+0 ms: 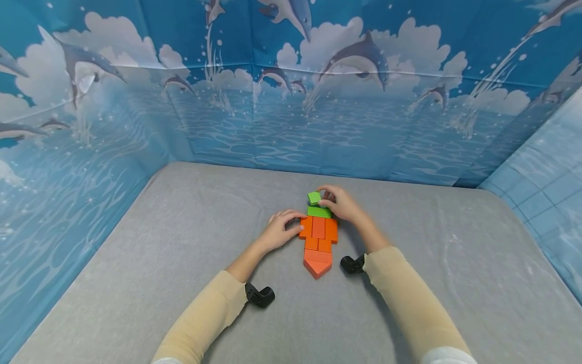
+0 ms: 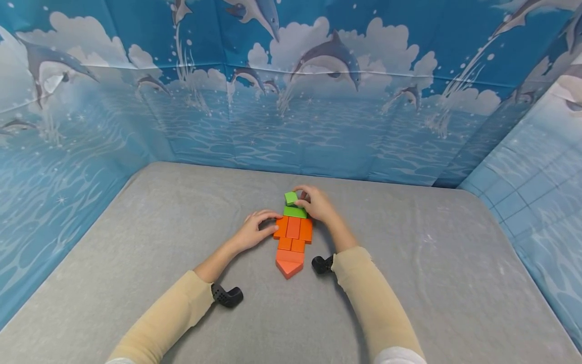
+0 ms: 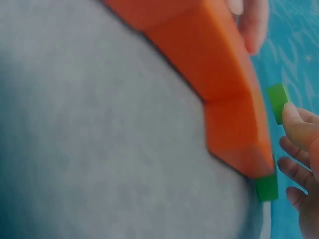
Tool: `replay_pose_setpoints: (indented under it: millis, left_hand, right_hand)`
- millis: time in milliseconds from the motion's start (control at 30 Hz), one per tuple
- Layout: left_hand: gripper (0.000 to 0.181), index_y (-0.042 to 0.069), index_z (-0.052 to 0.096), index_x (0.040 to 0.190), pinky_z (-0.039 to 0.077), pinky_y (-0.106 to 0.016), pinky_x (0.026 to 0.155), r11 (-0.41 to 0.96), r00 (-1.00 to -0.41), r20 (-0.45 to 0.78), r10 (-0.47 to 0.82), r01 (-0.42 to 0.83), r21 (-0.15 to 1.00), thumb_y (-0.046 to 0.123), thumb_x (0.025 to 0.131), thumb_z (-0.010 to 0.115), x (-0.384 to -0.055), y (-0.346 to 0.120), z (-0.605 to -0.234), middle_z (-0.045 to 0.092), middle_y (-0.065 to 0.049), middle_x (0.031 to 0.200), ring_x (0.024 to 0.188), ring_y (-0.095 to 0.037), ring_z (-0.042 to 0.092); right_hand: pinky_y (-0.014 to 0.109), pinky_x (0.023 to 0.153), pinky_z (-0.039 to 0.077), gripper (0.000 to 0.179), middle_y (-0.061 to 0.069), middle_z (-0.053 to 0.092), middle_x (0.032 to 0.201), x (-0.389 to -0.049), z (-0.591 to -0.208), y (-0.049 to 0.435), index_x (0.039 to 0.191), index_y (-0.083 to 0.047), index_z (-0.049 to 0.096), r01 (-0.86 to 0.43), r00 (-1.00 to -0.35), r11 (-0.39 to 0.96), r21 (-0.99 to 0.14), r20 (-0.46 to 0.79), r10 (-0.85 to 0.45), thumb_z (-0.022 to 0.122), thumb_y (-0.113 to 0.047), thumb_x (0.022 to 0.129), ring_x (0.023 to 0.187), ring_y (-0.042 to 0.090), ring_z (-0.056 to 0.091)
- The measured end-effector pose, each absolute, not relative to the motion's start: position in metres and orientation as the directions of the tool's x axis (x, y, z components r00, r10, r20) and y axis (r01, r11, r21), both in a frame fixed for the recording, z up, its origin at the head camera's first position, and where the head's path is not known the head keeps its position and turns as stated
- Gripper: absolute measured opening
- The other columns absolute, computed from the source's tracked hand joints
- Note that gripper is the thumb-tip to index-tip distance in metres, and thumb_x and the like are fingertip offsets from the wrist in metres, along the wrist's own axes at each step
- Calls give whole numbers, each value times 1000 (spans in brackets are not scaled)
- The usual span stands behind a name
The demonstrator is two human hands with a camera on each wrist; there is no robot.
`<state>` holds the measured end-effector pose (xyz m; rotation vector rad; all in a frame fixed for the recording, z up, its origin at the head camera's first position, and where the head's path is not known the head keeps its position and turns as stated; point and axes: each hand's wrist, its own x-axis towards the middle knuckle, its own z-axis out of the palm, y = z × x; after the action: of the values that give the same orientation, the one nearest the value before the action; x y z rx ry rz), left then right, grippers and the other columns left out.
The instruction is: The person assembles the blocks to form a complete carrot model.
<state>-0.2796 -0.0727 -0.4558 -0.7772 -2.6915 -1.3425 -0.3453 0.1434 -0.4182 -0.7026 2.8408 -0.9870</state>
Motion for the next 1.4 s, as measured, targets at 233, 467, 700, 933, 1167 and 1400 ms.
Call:
replay_pose_setpoints:
  millis: [233, 467, 700, 933, 1167, 1400]
  left_hand:
    - [31, 13, 61, 119, 24, -50, 99, 499, -871, 254, 421, 456, 737, 21, 89, 60, -280, -73, -456, 55, -5, 124, 118, -24, 45]
    - [30, 12, 61, 118, 25, -49, 99, 495, -868, 258, 425, 461, 737, 20, 89, 60, -280, -73, -456, 55, -6, 124, 118, -24, 45]
    - [30, 12, 61, 118, 25, -48, 99, 500, -868, 257, 426, 462, 733, 20, 89, 60, -279, -73, -456, 55, -5, 124, 117, -24, 45]
    - [30, 12, 61, 118, 25, -49, 99, 493, -866, 262, 425, 464, 736, 20, 89, 60, -279, -73, -455, 55, -6, 124, 118, -25, 45]
    - [30, 12, 61, 118, 24, -49, 100, 501, -869, 253, 425, 459, 733, 21, 90, 59, -280, -73, -456, 55, -6, 125, 119, -25, 44]
    - [30, 13, 61, 118, 23, -49, 100, 498, -871, 245, 426, 452, 740, 21, 90, 59, -280, -73, -457, 55, -5, 125, 119, -24, 44]
  right_hand:
    - [49, 82, 32, 35, 11, 58, 98, -348, -420, 129, 123, -12, 55, -426, -894, 744, -515, 116, -432, 59, -21, 90, 87, 27, 51]
    - [47, 81, 26, 33, 9, 58, 100, -351, -422, 123, 122, -17, 58, -399, -909, 788, -470, 87, -408, 59, -25, 90, 93, 26, 50]
    - [48, 81, 25, 34, 11, 58, 103, -352, -423, 124, 124, -17, 58, -390, -908, 796, -462, 50, -416, 57, -25, 91, 98, 28, 50]
    - [48, 80, 24, 32, 10, 57, 103, -354, -426, 123, 125, -17, 58, -371, -911, 782, -501, 36, -410, 52, -25, 94, 95, 27, 51]
    - [50, 81, 24, 31, 10, 57, 103, -354, -426, 123, 123, -18, 60, -365, -912, 780, -508, 29, -408, 53, -24, 94, 94, 27, 51]
    - [50, 82, 24, 31, 12, 56, 106, -352, -425, 123, 123, -18, 60, -372, -905, 767, -523, 22, -424, 53, -23, 93, 95, 27, 51]
